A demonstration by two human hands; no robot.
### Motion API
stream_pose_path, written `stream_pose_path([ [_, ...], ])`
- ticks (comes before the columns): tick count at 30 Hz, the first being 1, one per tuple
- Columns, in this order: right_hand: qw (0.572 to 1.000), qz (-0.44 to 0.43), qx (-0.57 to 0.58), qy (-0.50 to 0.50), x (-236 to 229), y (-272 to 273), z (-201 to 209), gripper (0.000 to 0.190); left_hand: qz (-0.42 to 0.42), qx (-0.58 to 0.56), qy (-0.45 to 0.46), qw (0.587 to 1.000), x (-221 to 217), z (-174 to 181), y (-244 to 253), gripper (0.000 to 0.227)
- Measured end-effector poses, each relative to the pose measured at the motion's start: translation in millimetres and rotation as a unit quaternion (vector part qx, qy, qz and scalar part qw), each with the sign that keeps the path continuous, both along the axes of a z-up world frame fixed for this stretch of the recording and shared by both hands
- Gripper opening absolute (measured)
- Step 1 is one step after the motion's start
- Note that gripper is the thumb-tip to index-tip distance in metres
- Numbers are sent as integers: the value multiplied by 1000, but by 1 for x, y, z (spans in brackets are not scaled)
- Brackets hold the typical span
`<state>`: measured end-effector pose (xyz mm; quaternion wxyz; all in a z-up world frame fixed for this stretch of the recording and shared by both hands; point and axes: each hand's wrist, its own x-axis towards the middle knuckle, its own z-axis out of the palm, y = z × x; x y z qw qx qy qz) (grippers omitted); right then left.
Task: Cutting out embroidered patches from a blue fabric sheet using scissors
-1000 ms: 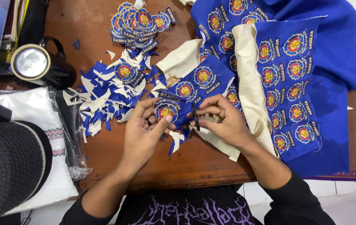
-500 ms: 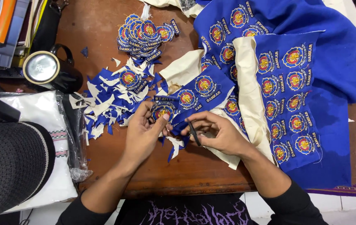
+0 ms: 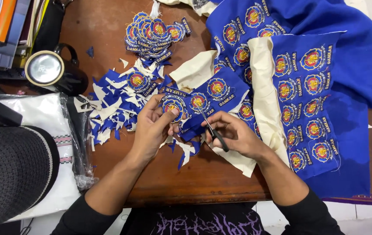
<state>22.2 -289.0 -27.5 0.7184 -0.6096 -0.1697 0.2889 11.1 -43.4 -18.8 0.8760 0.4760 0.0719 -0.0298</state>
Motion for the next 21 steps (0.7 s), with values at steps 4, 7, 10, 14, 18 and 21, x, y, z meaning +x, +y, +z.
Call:
stream_pose_path([
  [4,999,31,-6,1,-5,8,7,58,-14,13,2,1000,-4,6,1,31],
  [7,999,35,13,16,-6,10,9,57,-23,13,15,1000,-6,0,-2,27],
  [10,999,44,-4,5,-9,12,13,56,-29,18,47,998,-9,0,-3,22],
  [14,999,51,15,-7,-9,13,14,58,-21,-6,65,998,-11,6,-4,21],
  [18,998,58,27,-17,-8,14,16,60,-15,-6,62,998,-15,-2,-7,23],
  [21,998,49,46,-2,-8,16,22,66,-18,11,51,999,-16,8,-7,24],
])
